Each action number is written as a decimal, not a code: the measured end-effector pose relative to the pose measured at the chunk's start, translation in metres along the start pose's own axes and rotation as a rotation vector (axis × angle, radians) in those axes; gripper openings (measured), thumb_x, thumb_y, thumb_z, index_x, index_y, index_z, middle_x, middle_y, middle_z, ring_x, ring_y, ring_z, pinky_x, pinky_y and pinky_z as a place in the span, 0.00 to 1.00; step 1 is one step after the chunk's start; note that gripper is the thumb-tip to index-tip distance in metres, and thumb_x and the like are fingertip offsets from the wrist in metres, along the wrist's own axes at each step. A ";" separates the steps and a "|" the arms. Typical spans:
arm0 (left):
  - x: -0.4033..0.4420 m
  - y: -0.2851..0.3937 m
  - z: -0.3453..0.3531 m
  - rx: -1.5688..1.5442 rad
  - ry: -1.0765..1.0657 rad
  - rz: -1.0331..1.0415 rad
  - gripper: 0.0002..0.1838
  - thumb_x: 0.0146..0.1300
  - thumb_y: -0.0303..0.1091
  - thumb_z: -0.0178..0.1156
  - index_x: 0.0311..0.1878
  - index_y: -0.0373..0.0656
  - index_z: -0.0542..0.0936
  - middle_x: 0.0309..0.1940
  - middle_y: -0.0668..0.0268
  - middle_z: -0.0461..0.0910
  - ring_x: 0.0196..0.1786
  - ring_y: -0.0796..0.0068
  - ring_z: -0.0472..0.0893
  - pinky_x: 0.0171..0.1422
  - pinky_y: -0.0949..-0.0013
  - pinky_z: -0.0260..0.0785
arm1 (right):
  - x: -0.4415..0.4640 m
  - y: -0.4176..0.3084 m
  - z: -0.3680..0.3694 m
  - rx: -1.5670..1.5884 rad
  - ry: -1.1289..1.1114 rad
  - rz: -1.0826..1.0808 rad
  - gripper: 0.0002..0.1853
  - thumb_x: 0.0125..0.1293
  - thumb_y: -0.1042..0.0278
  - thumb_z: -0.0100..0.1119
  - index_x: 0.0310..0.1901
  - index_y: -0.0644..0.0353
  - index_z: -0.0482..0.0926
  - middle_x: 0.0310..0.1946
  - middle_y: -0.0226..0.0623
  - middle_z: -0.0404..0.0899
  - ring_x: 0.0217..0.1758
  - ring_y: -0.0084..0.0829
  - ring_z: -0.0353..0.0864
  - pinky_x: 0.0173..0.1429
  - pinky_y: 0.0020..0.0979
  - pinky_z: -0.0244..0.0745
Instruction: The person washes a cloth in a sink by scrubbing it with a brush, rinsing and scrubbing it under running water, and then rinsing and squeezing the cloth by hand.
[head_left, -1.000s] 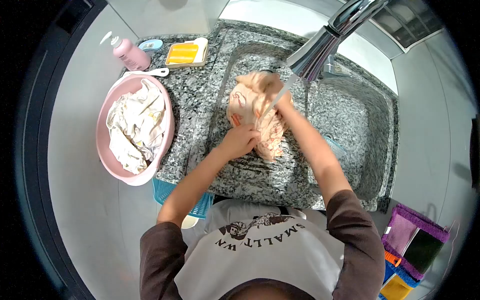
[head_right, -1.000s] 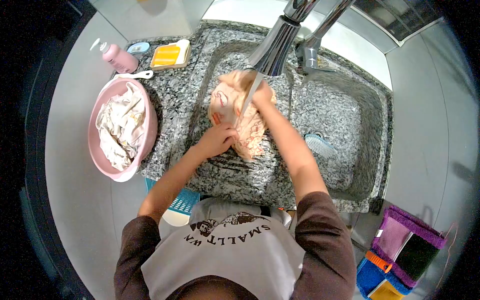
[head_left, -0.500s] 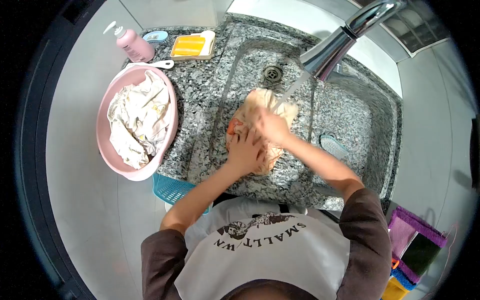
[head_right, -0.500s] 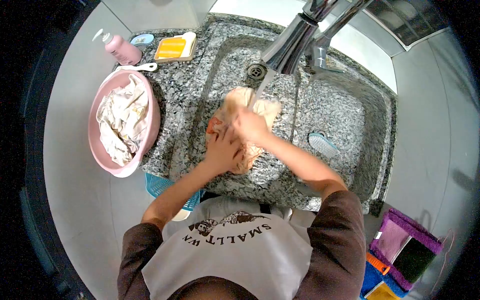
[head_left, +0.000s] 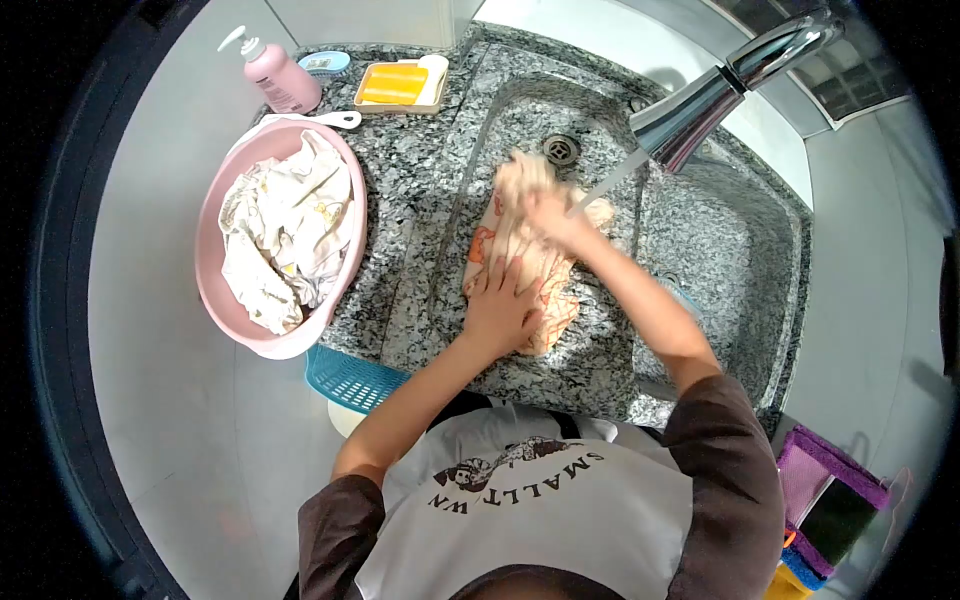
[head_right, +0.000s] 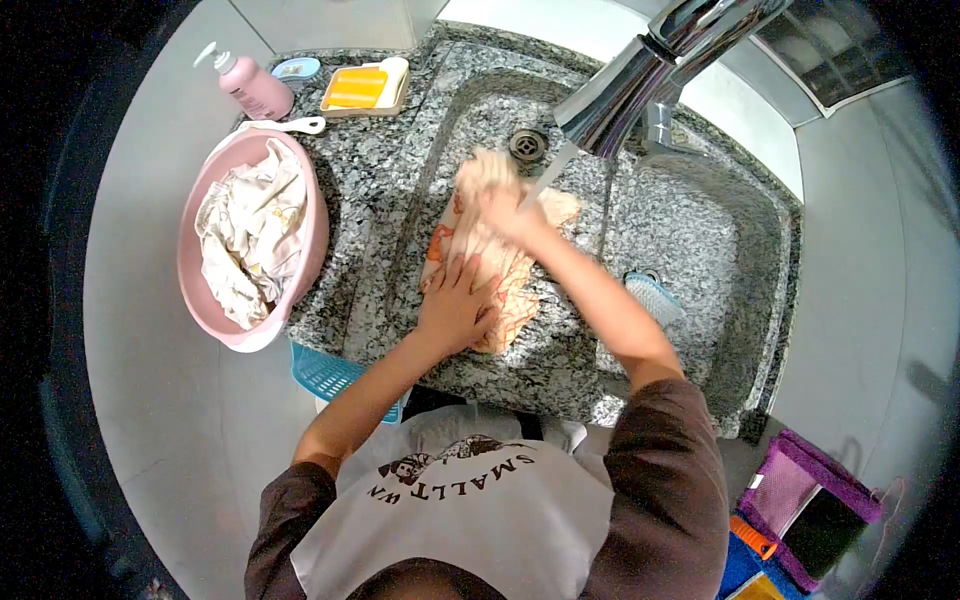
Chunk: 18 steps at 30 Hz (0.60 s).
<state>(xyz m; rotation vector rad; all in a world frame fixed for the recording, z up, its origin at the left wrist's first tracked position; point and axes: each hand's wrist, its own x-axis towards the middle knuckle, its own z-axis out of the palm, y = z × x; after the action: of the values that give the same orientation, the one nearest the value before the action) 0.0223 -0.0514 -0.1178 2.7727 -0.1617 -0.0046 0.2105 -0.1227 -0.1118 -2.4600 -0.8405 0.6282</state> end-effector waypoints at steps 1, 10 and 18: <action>0.001 0.001 -0.002 -0.004 0.002 0.000 0.25 0.59 0.48 0.52 0.60 0.53 0.70 0.63 0.50 0.59 0.66 0.48 0.57 0.67 0.48 0.50 | -0.015 -0.004 0.014 -0.212 -0.059 0.006 0.21 0.66 0.56 0.35 0.39 0.68 0.72 0.25 0.47 0.78 0.31 0.40 0.81 0.38 0.39 0.78; 0.002 -0.007 -0.005 -0.059 0.008 0.030 0.26 0.59 0.47 0.52 0.60 0.51 0.69 0.62 0.51 0.61 0.64 0.48 0.61 0.65 0.49 0.55 | 0.057 0.033 -0.007 -0.276 0.192 0.119 0.19 0.60 0.51 0.46 0.42 0.58 0.74 0.33 0.46 0.79 0.35 0.43 0.80 0.39 0.40 0.76; 0.057 -0.041 -0.043 -0.231 0.158 -0.138 0.34 0.50 0.38 0.61 0.63 0.51 0.64 0.63 0.48 0.57 0.62 0.45 0.63 0.65 0.55 0.57 | 0.002 0.024 -0.014 -0.356 0.271 0.169 0.33 0.59 0.35 0.42 0.60 0.48 0.65 0.45 0.44 0.77 0.46 0.44 0.77 0.46 0.40 0.73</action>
<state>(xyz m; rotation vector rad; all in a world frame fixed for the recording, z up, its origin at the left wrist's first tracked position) 0.0845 -0.0045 -0.0909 2.5346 0.0670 0.1512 0.2302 -0.1421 -0.1148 -2.8752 -0.6877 0.2003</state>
